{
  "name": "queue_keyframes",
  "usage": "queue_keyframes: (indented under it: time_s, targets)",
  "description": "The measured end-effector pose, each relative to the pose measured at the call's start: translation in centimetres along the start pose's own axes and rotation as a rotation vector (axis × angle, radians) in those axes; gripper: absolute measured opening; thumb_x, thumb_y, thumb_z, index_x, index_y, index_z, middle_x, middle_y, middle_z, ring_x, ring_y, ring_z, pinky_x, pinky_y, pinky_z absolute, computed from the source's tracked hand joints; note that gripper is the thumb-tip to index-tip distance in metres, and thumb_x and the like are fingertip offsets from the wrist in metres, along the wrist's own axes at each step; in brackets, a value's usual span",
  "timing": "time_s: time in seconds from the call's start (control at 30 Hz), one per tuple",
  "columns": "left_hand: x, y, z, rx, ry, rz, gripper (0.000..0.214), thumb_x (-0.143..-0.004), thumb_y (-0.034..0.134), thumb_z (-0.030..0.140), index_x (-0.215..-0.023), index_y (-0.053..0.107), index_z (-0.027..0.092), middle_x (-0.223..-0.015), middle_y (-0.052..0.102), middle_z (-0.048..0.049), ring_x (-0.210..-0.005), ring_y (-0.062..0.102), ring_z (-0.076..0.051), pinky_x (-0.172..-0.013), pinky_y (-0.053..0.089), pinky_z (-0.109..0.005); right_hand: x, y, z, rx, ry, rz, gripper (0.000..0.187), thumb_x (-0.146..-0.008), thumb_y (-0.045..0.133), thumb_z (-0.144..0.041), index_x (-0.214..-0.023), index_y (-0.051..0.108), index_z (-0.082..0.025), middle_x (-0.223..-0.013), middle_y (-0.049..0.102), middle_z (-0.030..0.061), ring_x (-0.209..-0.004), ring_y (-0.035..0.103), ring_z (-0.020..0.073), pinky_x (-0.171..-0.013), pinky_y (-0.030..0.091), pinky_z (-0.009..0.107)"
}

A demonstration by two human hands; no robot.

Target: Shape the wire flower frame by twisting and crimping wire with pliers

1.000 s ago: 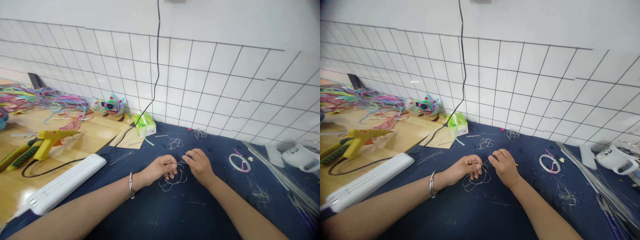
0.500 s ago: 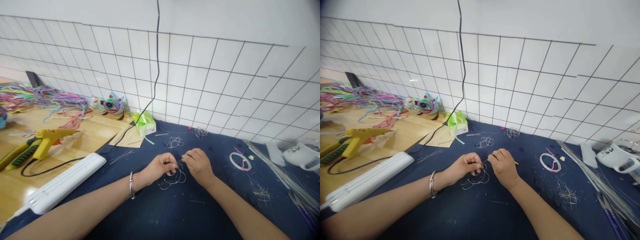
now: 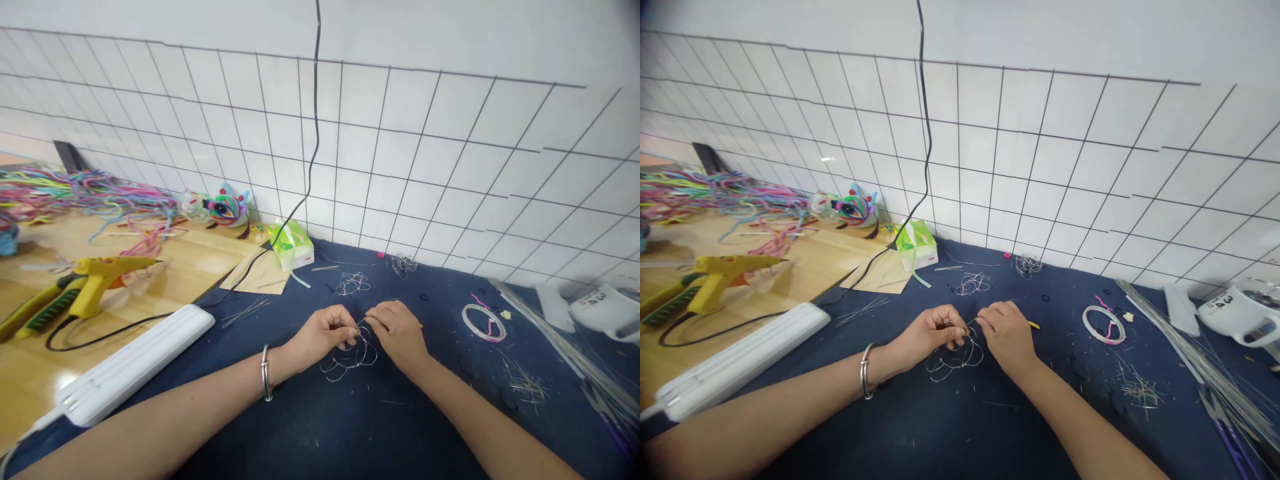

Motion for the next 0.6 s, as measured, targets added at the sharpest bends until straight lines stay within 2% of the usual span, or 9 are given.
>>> queue_keyframes:
  time_s: [0.27, 0.43, 0.6]
  targets:
    - [0.1, 0.1, 0.0, -0.030, 0.012, 0.012, 0.011, -0.078, 0.058, 0.023, -0.079, 0.056, 0.012, -0.069, 0.061, -0.0015, -0.063, 0.056, -0.010, -0.057, 0.044, -0.021, -0.1, 0.3, 0.7, -0.247, 0.233, -0.057, 0.012, -0.080, 0.054, -0.025, -0.077, 0.066, -0.025, -0.077, 0.063, -0.0013, -0.075, 0.056, 0.0142, -0.071, 0.040, 0.027]
    - [0.1, 0.0, 0.0, -0.038, 0.013, 0.021, 0.012, -0.078, 0.058, 0.024, -0.080, 0.056, 0.013, -0.069, 0.061, -0.0015, -0.063, 0.055, -0.010, -0.057, 0.044, -0.021, 0.1, 0.9, 1.3, -0.416, 0.380, -0.120, 0.013, -0.077, 0.054, -0.026, -0.075, 0.066, -0.023, -0.074, 0.063, -0.0021, -0.071, 0.056, 0.0133, -0.066, 0.041, 0.025]
    - [0.2, -0.1, 0.0, -0.056, 0.015, 0.037, 0.011, -0.078, 0.058, 0.024, -0.080, 0.056, 0.013, -0.068, 0.061, -0.0013, -0.062, 0.055, -0.010, -0.058, 0.045, -0.022, 0.5, 2.2, 2.0, -0.619, 0.513, -0.203, 0.015, -0.074, 0.055, -0.030, -0.074, 0.065, -0.019, -0.062, 0.059, -0.0019, -0.058, 0.053, 0.0119, -0.055, 0.042, 0.024]
Point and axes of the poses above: each hand's wrist, its own x-axis away from the middle knuckle, its own y-axis out of the palm, z = x × y, the point moved 6 cm from there along -x, towards the middle knuckle
